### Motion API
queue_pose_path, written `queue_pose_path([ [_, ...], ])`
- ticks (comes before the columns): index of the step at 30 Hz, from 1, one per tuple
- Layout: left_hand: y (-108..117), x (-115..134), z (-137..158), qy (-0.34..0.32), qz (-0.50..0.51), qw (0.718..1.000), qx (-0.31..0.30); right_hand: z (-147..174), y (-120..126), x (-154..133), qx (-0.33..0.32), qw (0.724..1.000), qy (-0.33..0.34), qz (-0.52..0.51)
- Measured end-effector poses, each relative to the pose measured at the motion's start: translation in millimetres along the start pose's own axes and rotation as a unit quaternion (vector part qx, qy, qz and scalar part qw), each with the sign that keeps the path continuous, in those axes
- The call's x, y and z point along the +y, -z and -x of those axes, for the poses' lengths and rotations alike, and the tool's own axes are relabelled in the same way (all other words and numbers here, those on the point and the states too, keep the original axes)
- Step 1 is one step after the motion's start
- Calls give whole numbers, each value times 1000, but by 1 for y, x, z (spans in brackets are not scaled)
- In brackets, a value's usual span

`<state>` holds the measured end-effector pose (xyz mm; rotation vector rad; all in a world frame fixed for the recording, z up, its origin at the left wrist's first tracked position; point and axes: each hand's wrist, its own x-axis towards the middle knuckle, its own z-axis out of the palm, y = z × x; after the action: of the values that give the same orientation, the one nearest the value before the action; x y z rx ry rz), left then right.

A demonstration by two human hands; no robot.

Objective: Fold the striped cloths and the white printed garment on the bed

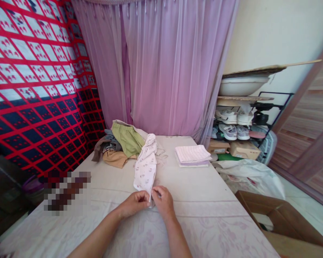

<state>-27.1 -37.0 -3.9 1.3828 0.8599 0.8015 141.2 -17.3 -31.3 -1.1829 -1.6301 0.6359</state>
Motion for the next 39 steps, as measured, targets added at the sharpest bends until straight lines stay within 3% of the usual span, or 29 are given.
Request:
queue_pose_path([
  [13,4,0,3,5,41,999,-2,-3,-7,-7,-8,992,-103,-66],
  [18,7,7,9,-15,132,990,54,-4,-5,2,-10,974,-152,-165],
  [31,0,1,8,12,275,949,153,-2,2,-11,-25,971,-163,-176],
  [36,12,-2,7,1,325,922,210,-2,5,-11,19,962,-174,-211],
  [39,30,0,10,11,380,890,252,-4,11,-2,102,928,-215,-286],
])
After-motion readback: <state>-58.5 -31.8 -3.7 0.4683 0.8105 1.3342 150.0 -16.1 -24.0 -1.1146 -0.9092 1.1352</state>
